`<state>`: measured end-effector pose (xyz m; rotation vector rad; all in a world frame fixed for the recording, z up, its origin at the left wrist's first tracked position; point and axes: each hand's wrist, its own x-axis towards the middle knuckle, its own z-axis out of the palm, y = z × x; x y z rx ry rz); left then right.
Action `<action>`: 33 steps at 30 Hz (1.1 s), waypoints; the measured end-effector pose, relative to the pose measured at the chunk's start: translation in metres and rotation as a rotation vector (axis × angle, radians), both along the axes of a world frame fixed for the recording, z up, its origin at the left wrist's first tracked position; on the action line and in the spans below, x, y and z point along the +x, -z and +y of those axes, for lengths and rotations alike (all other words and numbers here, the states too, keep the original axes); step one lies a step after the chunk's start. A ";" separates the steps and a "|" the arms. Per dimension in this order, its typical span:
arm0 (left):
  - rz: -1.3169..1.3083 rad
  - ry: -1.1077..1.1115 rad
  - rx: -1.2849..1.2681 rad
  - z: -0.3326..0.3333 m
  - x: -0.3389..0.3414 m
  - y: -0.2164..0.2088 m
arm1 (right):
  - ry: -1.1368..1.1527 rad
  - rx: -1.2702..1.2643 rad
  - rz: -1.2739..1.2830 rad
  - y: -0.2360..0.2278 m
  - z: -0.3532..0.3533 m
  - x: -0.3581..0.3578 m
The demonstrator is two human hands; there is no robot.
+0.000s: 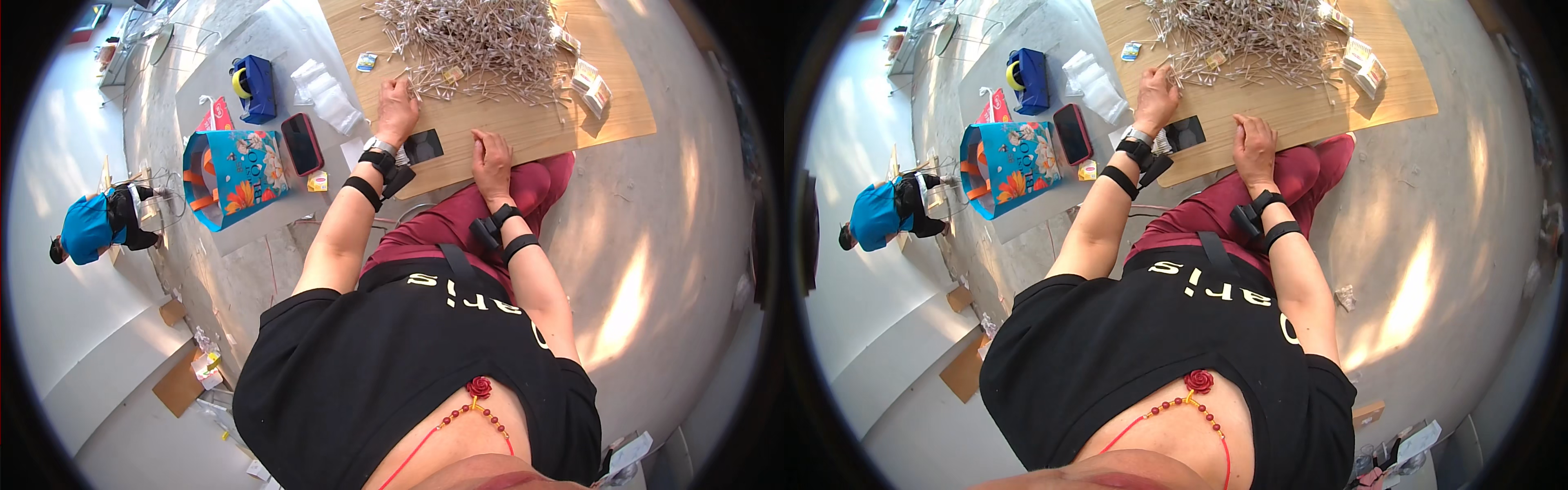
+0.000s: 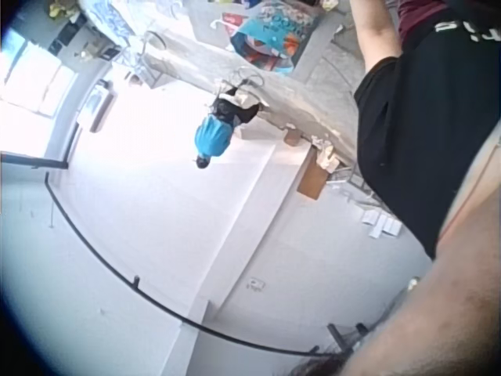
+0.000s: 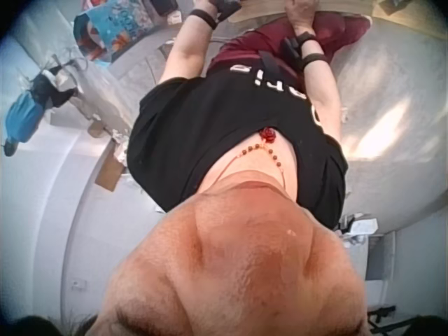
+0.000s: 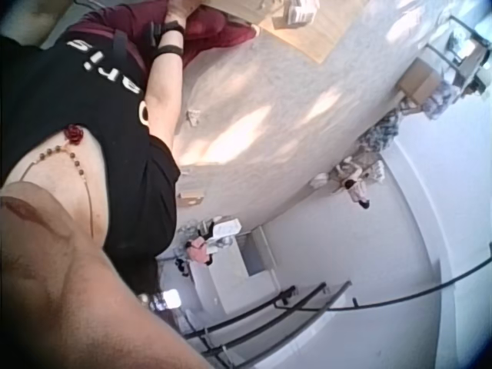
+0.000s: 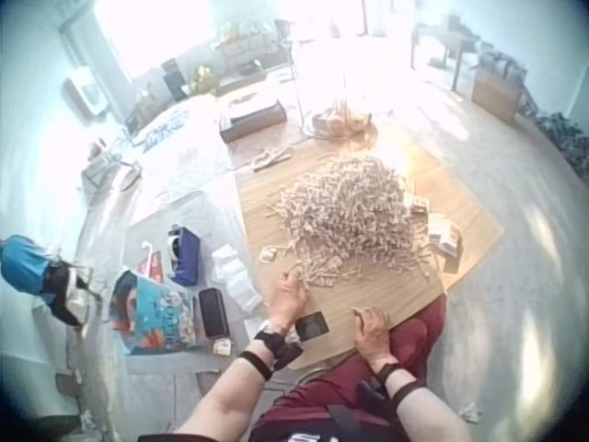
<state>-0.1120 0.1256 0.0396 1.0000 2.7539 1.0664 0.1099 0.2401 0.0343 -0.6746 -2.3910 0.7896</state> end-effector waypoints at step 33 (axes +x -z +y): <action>-0.114 0.303 0.096 0.024 0.056 -0.012 | 0.146 -0.195 0.114 0.008 0.008 0.001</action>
